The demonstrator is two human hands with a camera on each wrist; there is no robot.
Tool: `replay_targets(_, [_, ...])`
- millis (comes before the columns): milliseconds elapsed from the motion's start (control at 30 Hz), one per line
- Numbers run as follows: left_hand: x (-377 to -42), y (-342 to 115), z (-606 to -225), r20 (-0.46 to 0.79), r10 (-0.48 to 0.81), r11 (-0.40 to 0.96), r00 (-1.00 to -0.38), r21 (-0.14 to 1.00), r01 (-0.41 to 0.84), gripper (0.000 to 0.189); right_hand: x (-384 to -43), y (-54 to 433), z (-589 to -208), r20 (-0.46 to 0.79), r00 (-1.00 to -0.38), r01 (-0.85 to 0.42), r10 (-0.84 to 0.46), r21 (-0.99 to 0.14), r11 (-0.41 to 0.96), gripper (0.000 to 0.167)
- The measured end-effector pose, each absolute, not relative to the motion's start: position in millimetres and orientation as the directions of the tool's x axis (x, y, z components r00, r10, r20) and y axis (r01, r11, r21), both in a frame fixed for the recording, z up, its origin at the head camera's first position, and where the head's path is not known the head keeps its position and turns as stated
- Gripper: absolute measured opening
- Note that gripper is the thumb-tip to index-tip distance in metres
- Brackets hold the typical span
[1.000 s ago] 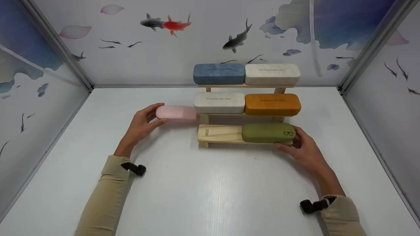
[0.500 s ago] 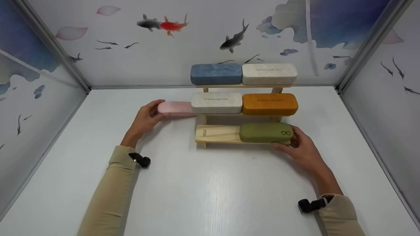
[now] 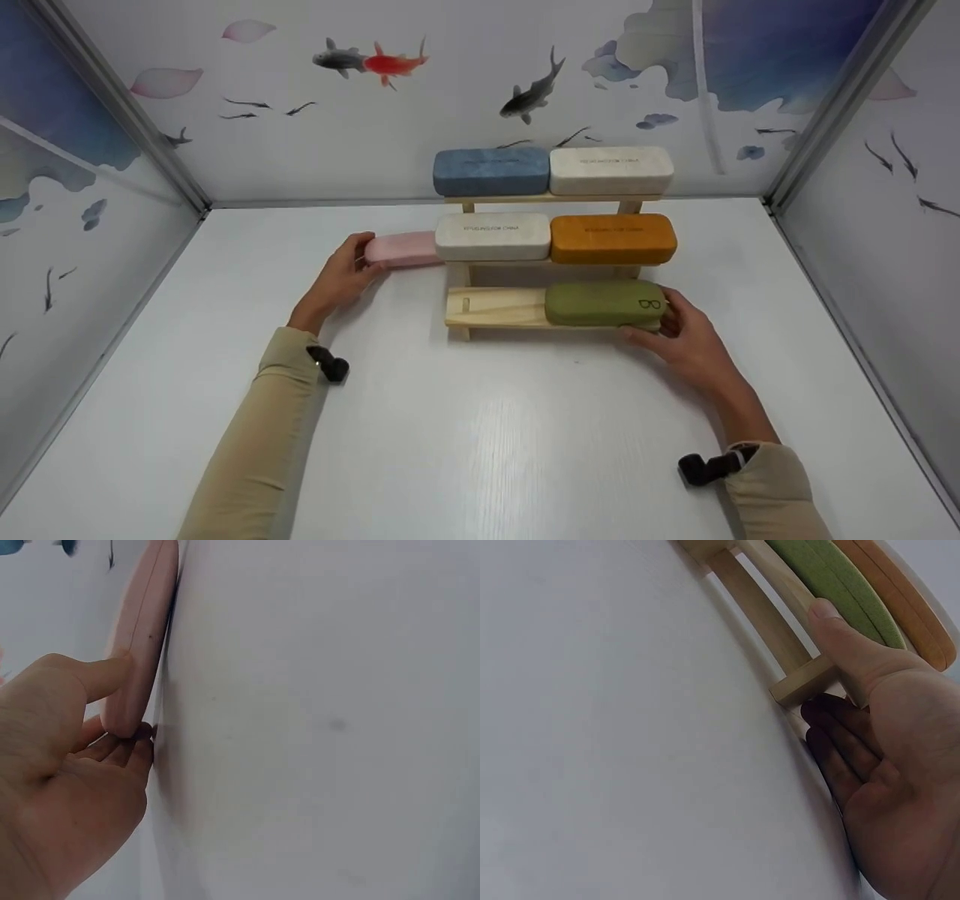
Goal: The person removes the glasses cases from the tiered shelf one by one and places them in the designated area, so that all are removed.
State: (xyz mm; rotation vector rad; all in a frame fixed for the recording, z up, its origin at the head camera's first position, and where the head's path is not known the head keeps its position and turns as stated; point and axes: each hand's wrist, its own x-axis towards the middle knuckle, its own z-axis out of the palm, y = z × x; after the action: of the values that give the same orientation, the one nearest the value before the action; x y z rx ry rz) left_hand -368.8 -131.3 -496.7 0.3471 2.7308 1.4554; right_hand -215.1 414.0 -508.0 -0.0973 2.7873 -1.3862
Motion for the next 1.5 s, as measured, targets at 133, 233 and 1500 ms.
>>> replay_targets(133, [-369.5,-130.6,-498.4,0.082,0.186,0.558,-0.979,0.811,0.174,0.066,-216.1,412.7,-509.3,0.007,-0.997,-0.052,-0.078,-0.808,0.587,0.09])
replay_targets(233, [-369.8,-130.8,-499.4,0.088,0.172,0.561,-0.981,0.81,0.171,0.064,-217.0,412.2,-509.9,-0.008,-0.997,-0.037,-0.073,-0.812,0.583,0.09])
replay_targets(1500, [-342.7,-110.5,-483.4,0.133,0.139,0.612,-0.981,0.767,0.191,0.085,-214.8,416.4,-508.3,-0.002,-0.996,-0.047,-0.084,-0.811,0.584,0.091])
